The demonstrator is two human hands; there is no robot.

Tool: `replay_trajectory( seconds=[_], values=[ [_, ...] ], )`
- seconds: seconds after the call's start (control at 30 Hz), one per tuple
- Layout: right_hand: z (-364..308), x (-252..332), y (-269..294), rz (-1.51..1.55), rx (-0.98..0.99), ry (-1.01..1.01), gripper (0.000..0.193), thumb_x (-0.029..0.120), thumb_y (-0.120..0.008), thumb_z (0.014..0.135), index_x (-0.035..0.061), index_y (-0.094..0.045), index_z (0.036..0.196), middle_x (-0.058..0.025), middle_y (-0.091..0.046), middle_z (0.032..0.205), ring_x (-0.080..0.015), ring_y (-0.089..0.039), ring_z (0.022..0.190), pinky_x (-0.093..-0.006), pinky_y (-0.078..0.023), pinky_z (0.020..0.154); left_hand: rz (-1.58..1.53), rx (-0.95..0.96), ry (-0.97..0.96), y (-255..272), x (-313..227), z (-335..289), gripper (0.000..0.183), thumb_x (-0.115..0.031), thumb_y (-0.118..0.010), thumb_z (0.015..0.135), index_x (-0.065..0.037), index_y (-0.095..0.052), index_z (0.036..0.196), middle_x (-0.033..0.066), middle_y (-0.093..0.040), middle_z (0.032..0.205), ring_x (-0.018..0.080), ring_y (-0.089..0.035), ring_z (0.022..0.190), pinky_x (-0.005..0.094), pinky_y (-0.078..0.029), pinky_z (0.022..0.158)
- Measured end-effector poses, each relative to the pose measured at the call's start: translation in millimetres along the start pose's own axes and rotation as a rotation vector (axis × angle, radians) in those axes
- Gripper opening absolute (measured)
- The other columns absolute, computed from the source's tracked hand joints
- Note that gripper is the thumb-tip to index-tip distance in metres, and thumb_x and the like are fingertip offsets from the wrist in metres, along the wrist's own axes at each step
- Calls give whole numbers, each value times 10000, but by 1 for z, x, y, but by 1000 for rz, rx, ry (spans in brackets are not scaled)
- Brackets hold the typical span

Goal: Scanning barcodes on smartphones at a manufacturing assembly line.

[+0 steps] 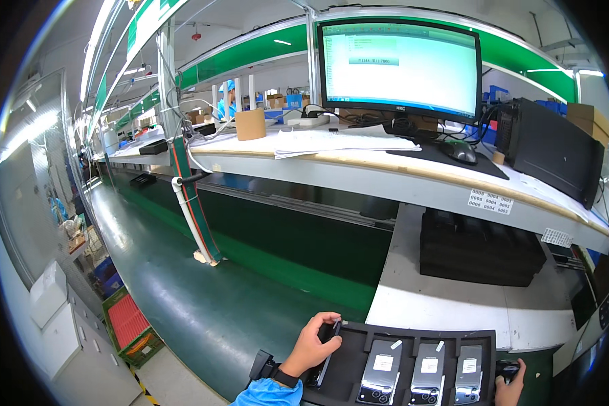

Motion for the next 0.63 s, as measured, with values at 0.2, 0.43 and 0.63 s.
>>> replay_trajectory(
  seconds=[0.2,0.43,0.63],
  values=[
    [-8,3,11,56,-17,-72,650,127,-748,891,81,-479,1481,-247,-711,1150,-335,-694,1013,-417,-538,919,-35,26,-28,-10,-2,8,480,-86,-728,808,-12,-615,1269,100,-659,1192,214,-618,1135,344,-475,1032],
    [-11,21,6,91,26,-29,632,103,-739,886,70,-481,1462,-286,-686,1196,-384,-686,1084,-440,-528,947,1,-34,16,6,-2,-3,519,-90,-728,789,-9,-621,1291,122,-660,1165,222,-631,1110,349,-489,1011],
    [6,-10,-6,156,87,-130,793,-25,-613,757,108,-406,1511,-267,-627,1323,-325,-639,1245,-334,-450,1093,87,40,-46,-1,-7,2,549,-103,-728,794,-45,-627,1331,100,-636,1148,235,-619,1114,353,-482,1013]
  ],
)
Point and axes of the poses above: each hand's wrist, its own z-axis towards the middle knuckle, its own y-axis out of the back of the hand, x = y × z, the point moved 8 cm from there along z, towards the middle knuckle
